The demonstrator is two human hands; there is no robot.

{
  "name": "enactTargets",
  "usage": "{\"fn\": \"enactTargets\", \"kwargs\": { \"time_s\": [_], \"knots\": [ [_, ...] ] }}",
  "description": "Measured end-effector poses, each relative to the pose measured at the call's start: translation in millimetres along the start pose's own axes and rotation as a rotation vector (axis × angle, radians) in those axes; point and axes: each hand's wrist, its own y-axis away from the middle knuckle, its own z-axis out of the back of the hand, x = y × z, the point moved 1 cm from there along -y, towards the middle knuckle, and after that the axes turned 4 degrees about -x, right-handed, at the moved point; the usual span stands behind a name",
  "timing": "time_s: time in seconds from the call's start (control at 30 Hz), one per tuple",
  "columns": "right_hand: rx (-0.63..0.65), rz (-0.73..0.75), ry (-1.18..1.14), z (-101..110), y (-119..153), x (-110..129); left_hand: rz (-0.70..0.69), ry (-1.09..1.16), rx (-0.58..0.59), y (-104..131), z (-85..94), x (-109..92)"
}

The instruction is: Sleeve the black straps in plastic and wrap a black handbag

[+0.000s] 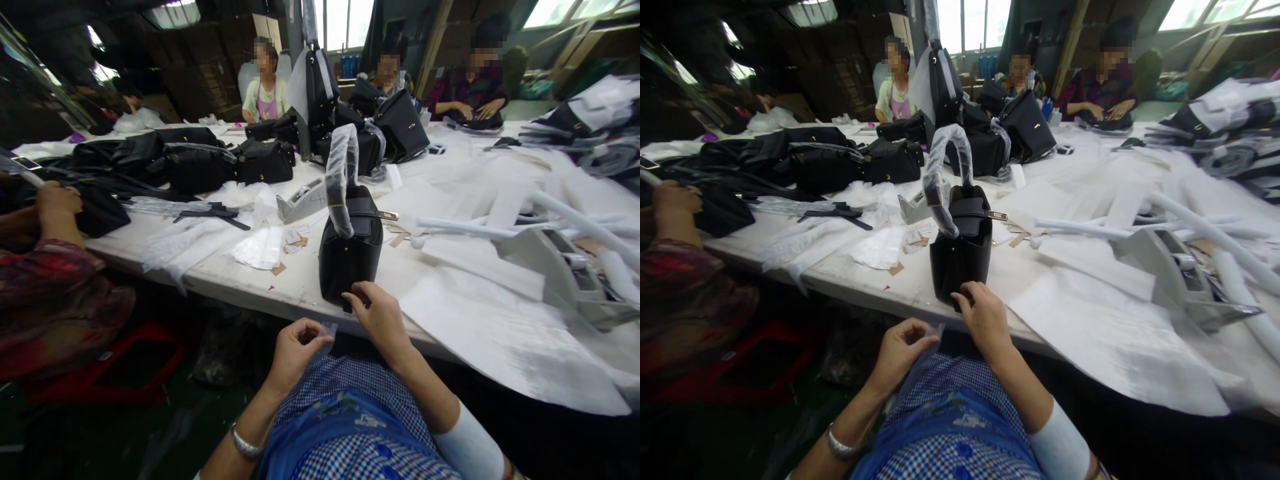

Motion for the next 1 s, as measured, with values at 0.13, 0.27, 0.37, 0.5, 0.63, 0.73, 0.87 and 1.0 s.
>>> {"fn": "enactTargets", "kwargs": {
  "time_s": [0.13,0.27,0.37,0.5,0.63,0.73,0.87,1.0],
  "knots": [
    [0.109,-0.138,-0.239,2.7,0.7,3.6,0.031,0.036,0.018,-1.3,-1.3,3.4],
    [0.177,-0.305,-0.537,2.1,4.4,10.2,0.074,0.072,0.045,-1.7,-2.0,6.3],
    [0.164,-0.348,-0.617,-1.2,7.7,13.9,0.071,0.077,0.057,-1.5,-2.3,6.6],
    [0.157,-0.344,-0.621,-4.3,9.2,15.3,0.077,0.112,0.069,-2.0,-2.6,5.7],
    [0.161,-0.341,-0.604,-4.6,8.8,14.3,0.107,0.160,0.082,-1.9,-3.1,5.3],
    [0.162,-0.333,-0.585,-4.5,8.4,13.8,0.151,0.221,0.081,-1.1,-5.2,5.0],
    [0.161,-0.296,-0.552,-3.7,7.3,14.4,0.202,0.321,0.060,-1.7,-11.0,2.9],
    [0.141,-0.263,-0.492,-3.6,5.4,11.9,0.220,0.410,0.018,-7.8,-18.7,-1.6]
  ]
}}
